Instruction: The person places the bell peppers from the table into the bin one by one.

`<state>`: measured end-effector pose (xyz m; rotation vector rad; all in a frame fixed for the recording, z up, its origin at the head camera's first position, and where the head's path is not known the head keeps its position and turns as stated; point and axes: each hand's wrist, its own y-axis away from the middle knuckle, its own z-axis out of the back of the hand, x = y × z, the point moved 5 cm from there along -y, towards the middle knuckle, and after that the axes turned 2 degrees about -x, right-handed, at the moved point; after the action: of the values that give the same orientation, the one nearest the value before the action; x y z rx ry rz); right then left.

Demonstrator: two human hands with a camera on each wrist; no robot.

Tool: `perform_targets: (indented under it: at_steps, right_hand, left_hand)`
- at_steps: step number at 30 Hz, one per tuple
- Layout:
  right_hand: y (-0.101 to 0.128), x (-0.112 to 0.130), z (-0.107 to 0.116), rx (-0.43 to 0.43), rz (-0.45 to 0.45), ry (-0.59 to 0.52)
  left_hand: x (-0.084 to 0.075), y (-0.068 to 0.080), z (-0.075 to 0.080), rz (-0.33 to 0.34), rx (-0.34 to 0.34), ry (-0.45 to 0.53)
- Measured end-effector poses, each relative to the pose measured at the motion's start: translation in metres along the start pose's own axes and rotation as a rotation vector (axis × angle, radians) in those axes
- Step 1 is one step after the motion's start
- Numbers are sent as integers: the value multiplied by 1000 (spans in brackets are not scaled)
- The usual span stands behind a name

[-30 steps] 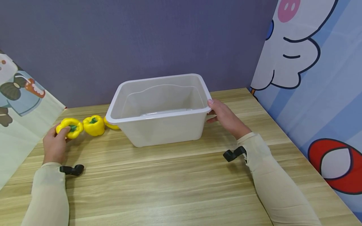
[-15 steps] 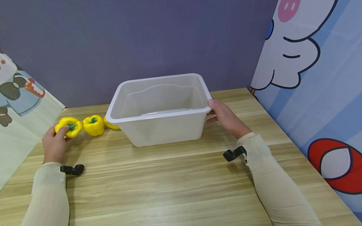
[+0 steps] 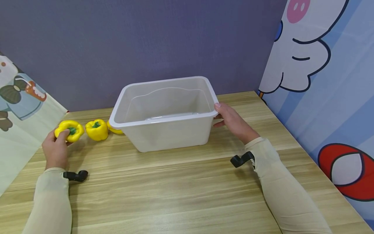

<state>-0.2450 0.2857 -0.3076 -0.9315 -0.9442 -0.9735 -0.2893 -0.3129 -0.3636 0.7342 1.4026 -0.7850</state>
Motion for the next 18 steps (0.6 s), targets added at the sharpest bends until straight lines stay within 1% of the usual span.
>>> perform_targets:
  at_steps: [8, 14, 18]
  right_hand:
    - [0, 0, 0, -4, -3, 5]
    - [0, -1, 0, -3, -3, 7]
    - [0, -1, 0, 0, -2, 6]
  left_hand:
    - [0, 1, -2, -19, -8, -9]
    - [-2, 3, -2, -43, -33, 18]
    - [-2, 3, -1, -38, -40, 7]
